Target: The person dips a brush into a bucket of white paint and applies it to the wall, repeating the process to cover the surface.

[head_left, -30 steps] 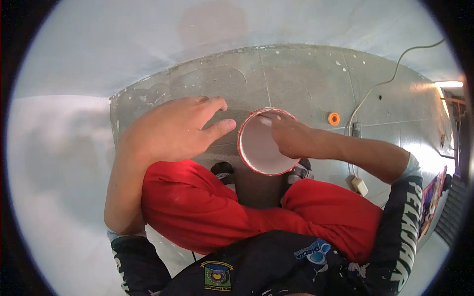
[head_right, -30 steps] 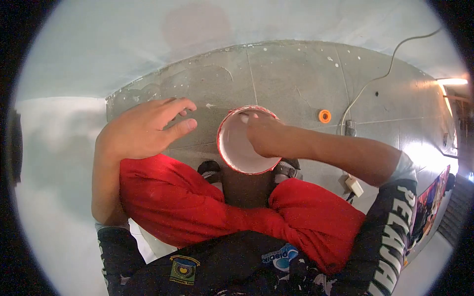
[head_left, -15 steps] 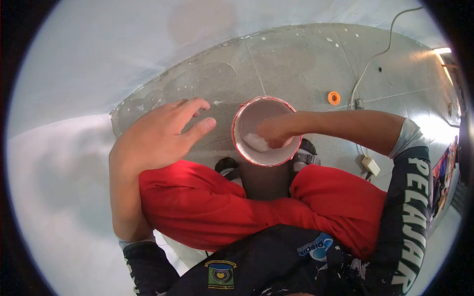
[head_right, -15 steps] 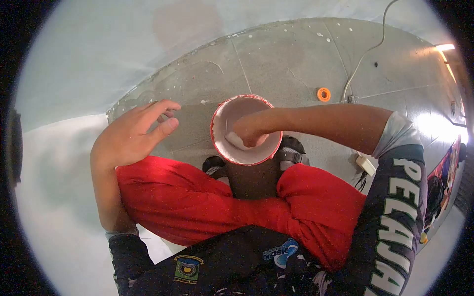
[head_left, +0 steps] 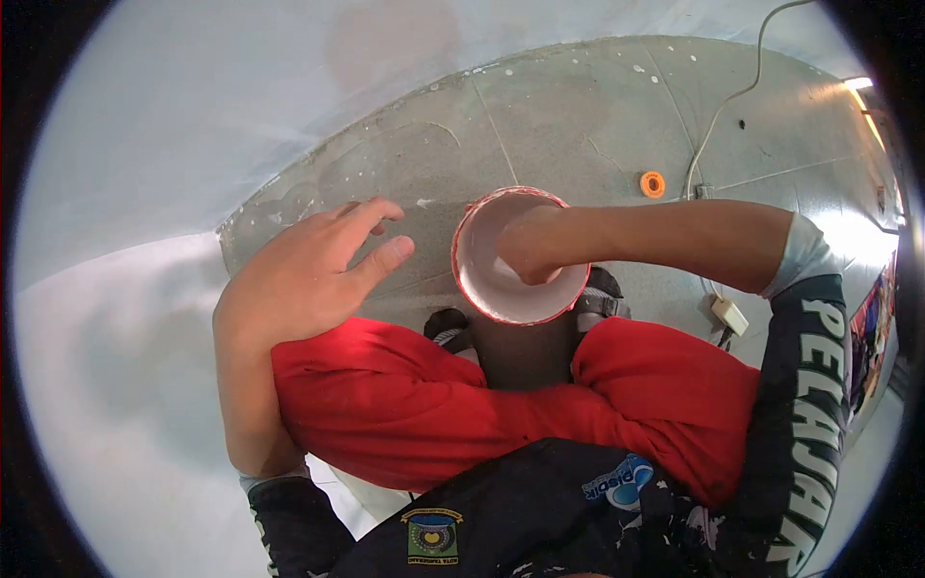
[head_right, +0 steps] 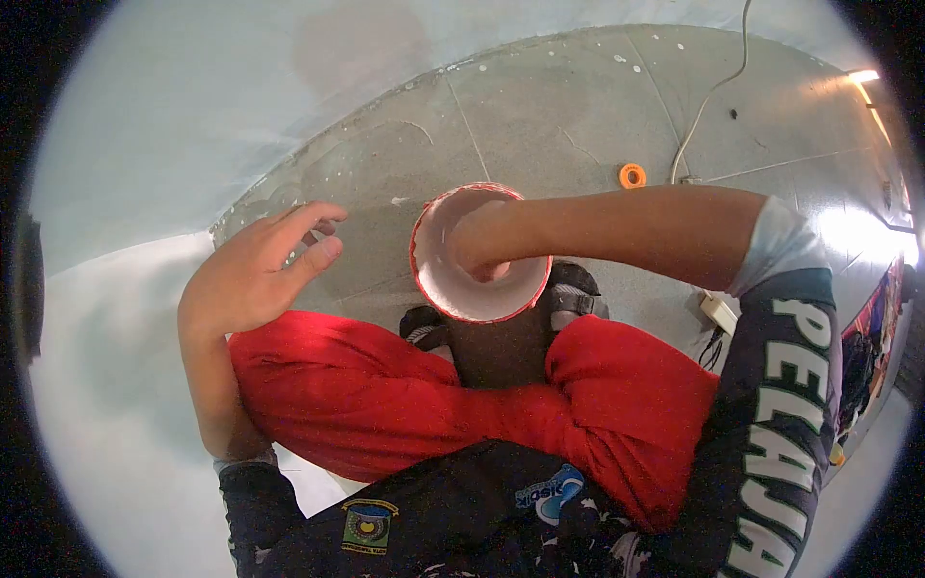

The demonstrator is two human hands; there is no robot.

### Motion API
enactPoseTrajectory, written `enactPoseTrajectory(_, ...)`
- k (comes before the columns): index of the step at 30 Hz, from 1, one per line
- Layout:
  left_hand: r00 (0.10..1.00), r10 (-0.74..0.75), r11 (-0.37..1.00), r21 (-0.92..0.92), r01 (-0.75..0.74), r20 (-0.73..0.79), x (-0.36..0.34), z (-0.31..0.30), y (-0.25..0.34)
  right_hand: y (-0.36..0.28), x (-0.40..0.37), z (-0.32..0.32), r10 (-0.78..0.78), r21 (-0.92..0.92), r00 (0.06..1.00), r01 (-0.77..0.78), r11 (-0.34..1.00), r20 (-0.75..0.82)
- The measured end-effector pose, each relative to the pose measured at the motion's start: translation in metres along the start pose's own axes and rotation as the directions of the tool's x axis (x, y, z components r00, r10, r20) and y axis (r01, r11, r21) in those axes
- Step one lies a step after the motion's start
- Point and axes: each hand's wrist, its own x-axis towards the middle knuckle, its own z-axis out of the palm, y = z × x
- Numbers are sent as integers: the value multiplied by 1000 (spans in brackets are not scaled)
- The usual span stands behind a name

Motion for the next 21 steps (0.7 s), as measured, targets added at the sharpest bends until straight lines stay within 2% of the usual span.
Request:
enactPoseTrajectory(4,1000,-10,1000,3,10,26,0,-5,4,1,24,22,-68,-31,998,69,997,7)
enactPoseTrajectory(6,1000,-8,1000,7,8,21,-1,-6,4,1,25,22,-22,94,997,14,995,80)
enactPoseTrajectory(7,1000,-5,1000,11,5,11,-2,-5,3,3,25,15,-21,94,997,13,995,80)
enactPoseTrajectory(9,1000,-11,1000,1,11,10,-3,-4,4,14,20,-6,-130,64,963,118,991,236)
enactPoseTrajectory(10,1000,-16,1000,-6,16,10,-3,-5,4,18,9,-18,-128,62,963,117,991,238)
enactPoseTrajectory(12,1000,-10,1000,-18,11,20,-2,-5,3,24,-15,-38,-140,366,982,84,927,130)
enactPoseTrajectory(13,1000,-5,1000,-25,6,29,-2,-6,2,25,-21,-44,-139,365,982,82,927,132)
enactPoseTrajectory(16,1000,-10,999,-33,11,23,-1,-6,1,25,-30,-50,-103,272,993,86,959,52)
enactPoseTrajectory(18,1000,-11,999,-36,11,20,-1,-6,1,19,-32,-44,-69,91,996,74,993,-50)
enactPoseTrajectory(19,1000,-12,999,-36,12,18,-1,-5,1,15,-33,-42,-69,92,996,73,993,-49)
enactPoseTrajectory(21,1000,8,1000,-28,-7,12,0,-4,1,8,-36,-36,-95,-55,994,92,994,-57)
